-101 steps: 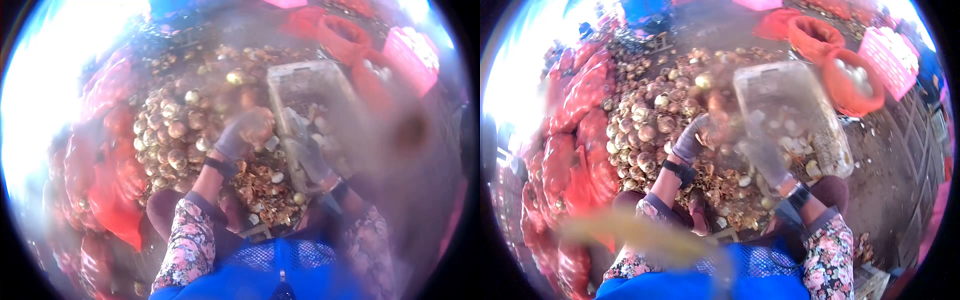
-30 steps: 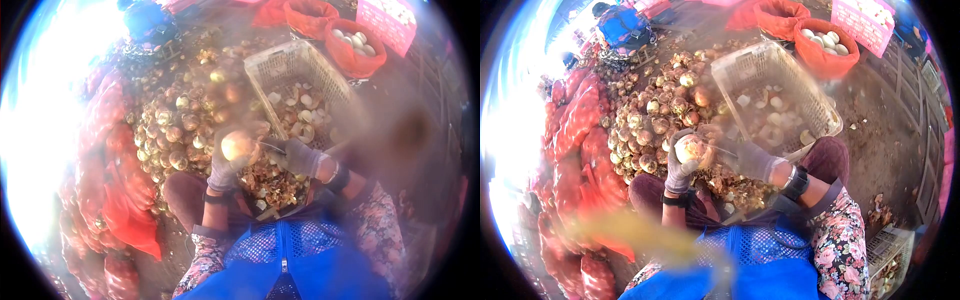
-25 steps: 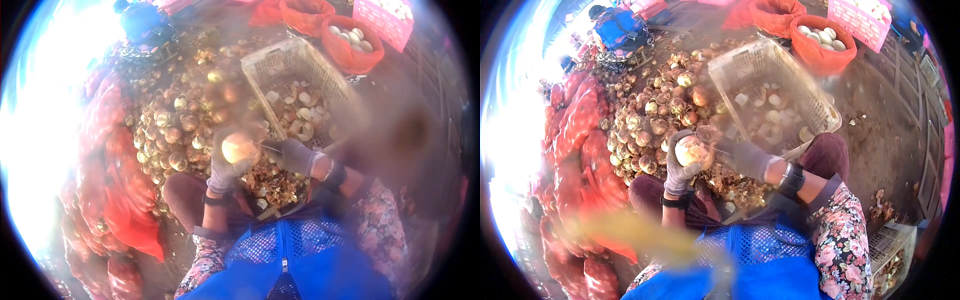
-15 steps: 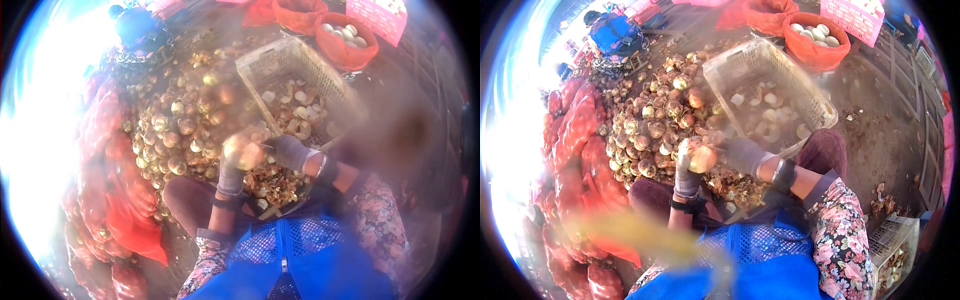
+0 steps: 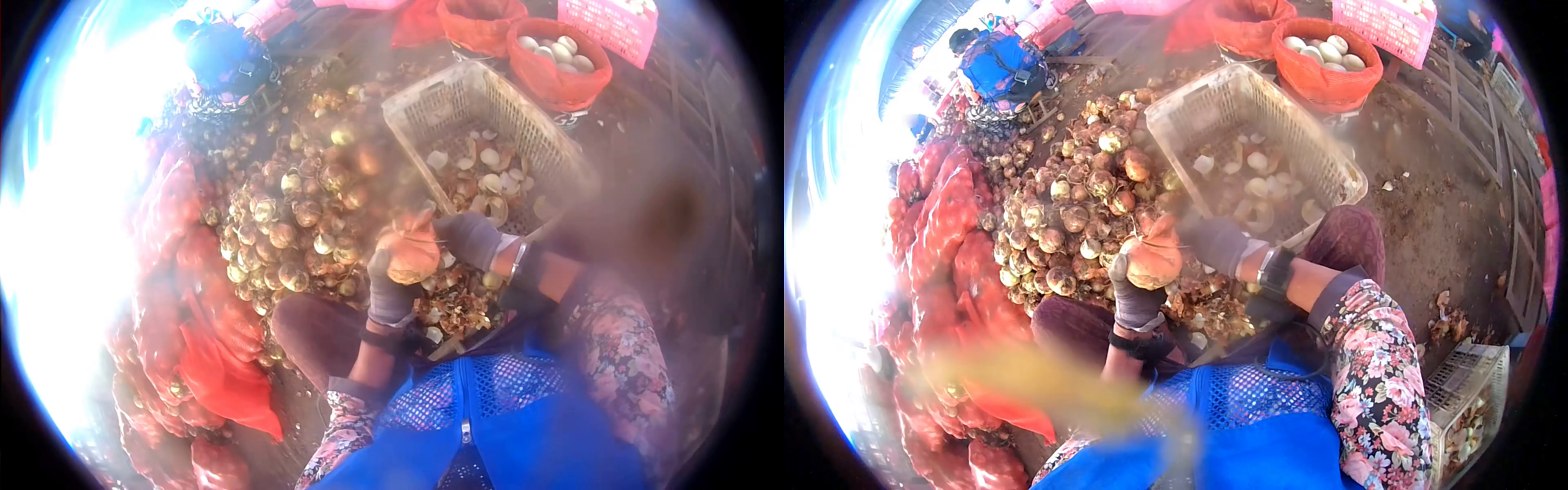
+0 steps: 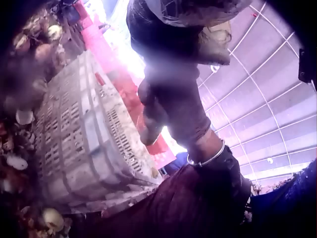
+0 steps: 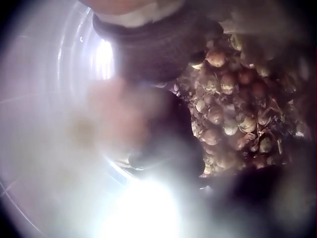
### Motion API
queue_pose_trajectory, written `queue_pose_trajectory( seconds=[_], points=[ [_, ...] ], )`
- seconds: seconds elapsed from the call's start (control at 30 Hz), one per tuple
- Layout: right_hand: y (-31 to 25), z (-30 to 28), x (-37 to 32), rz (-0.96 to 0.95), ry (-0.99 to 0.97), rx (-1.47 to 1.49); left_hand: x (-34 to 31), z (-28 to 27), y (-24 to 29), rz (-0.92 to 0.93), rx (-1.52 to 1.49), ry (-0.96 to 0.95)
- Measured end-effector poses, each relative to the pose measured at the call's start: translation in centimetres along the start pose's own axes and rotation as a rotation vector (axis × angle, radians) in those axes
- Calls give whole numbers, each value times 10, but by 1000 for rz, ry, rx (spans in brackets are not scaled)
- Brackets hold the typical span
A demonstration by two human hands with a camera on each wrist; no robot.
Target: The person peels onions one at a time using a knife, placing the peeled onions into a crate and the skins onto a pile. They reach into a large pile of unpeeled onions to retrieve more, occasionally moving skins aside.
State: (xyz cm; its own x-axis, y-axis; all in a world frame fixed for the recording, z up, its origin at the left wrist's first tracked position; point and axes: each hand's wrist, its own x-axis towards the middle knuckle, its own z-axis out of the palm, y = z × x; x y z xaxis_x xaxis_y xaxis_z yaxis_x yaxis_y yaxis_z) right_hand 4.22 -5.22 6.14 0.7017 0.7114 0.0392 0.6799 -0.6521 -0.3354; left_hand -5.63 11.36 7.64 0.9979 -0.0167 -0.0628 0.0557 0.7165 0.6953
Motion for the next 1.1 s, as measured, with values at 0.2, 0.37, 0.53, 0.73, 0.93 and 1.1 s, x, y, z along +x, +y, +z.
queue_pose_trajectory(
  seconds=[0.2, 0.37, 0.53, 0.73, 0.93, 1.1],
  points=[
    [8, 14, 13, 56, -55, -115, 2, -1, -7, 85, 214, 25],
    [2, 16, 16, -321, 107, 59, 0, -19, -11, 39, -69, 65],
    [4, 2, 15, -530, -17, 608, 0, -10, 13, 58, 54, -222],
    [-2, -31, -5, -372, 205, 373, -3, -5, 25, -20, 127, -90],
    [-26, -43, -9, -161, 280, 991, 1, -8, 21, -106, 102, -327],
    [-15, -48, -11, 225, 8, 1901, 14, 3, 13, 191, 361, -62]
  ],
)
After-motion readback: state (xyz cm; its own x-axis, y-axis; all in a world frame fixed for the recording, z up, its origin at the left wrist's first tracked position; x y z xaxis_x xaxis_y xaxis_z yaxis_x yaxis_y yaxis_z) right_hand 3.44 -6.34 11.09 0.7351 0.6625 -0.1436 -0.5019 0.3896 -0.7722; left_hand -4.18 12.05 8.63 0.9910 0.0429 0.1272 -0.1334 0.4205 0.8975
